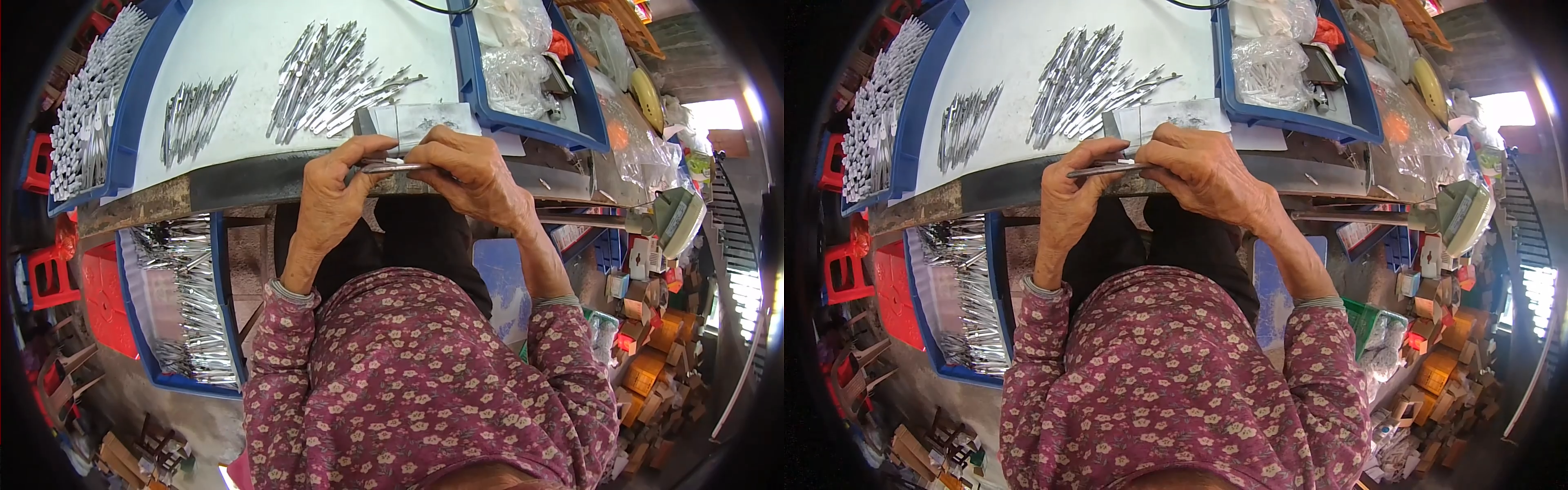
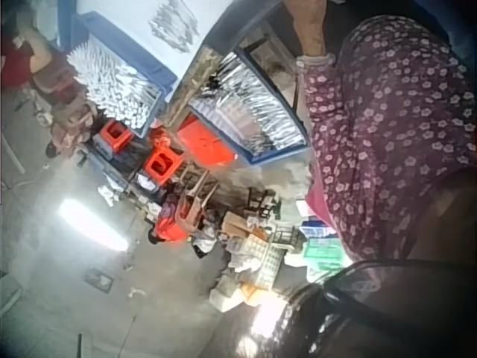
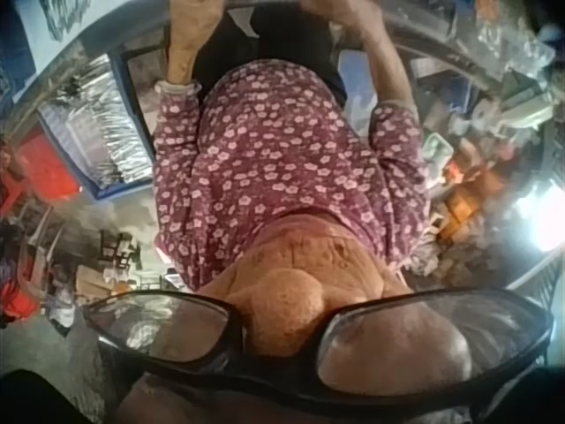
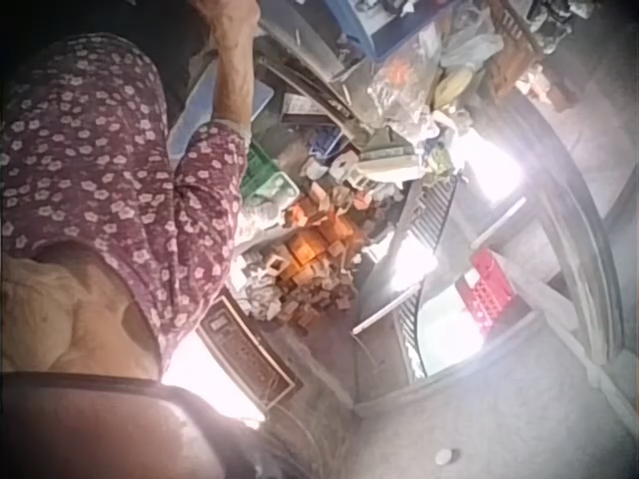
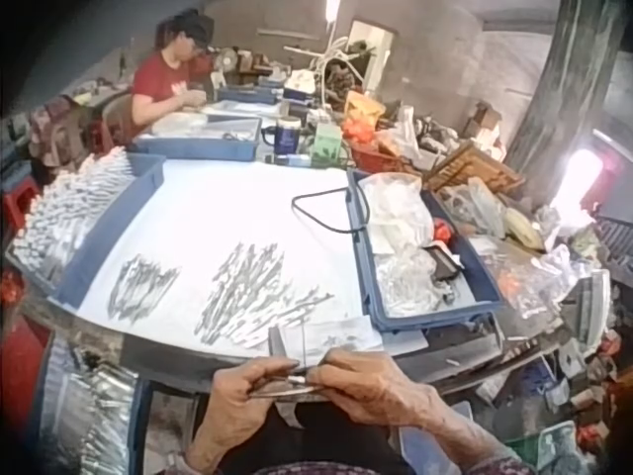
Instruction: Manually assembling small metal hardware components using a workbench fixture and packaging them.
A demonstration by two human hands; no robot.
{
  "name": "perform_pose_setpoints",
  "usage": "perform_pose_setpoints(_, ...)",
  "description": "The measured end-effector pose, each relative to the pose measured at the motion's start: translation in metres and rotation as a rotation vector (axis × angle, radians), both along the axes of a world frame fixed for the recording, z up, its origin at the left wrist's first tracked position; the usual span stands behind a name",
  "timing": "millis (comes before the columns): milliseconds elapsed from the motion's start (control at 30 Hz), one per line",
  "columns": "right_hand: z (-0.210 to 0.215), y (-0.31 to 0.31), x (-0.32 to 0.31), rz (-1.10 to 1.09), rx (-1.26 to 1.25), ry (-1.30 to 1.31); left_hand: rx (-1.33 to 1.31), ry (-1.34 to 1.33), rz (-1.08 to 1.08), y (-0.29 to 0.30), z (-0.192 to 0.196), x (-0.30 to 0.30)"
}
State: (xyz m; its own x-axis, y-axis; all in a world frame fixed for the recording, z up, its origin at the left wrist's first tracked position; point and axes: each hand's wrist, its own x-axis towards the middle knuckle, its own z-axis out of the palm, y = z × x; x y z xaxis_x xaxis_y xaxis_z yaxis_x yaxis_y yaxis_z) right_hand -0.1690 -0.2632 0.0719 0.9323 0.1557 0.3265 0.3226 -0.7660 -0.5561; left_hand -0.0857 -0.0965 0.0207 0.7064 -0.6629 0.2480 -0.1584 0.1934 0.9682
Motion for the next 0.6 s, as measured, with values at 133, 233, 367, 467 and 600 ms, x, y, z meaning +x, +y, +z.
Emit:
perform_pose_setpoints(133, -0.0023, -0.0019, -0.0014, -0.006, -0.008, 0.014, 0.009, -0.001, -0.004, 0.0000, 0.0015, -0.0004)
perform_pose_setpoints(233, -0.0031, -0.0021, -0.0018, 0.001, -0.039, 0.027, 0.013, 0.019, 0.004, 0.0009, 0.0014, -0.0011)
perform_pose_setpoints(367, -0.0061, -0.0039, -0.0016, -0.004, -0.060, 0.058, 0.012, 0.017, 0.036, 0.0011, -0.0004, -0.0027)
perform_pose_setpoints(467, -0.0081, -0.0053, -0.0012, -0.019, -0.052, 0.086, 0.045, 0.082, 0.060, 0.0037, -0.0019, -0.0025)
perform_pose_setpoints(600, -0.0085, -0.0050, -0.0006, -0.027, -0.032, 0.105, 0.030, 0.056, 0.066, 0.0046, -0.0053, -0.0009)
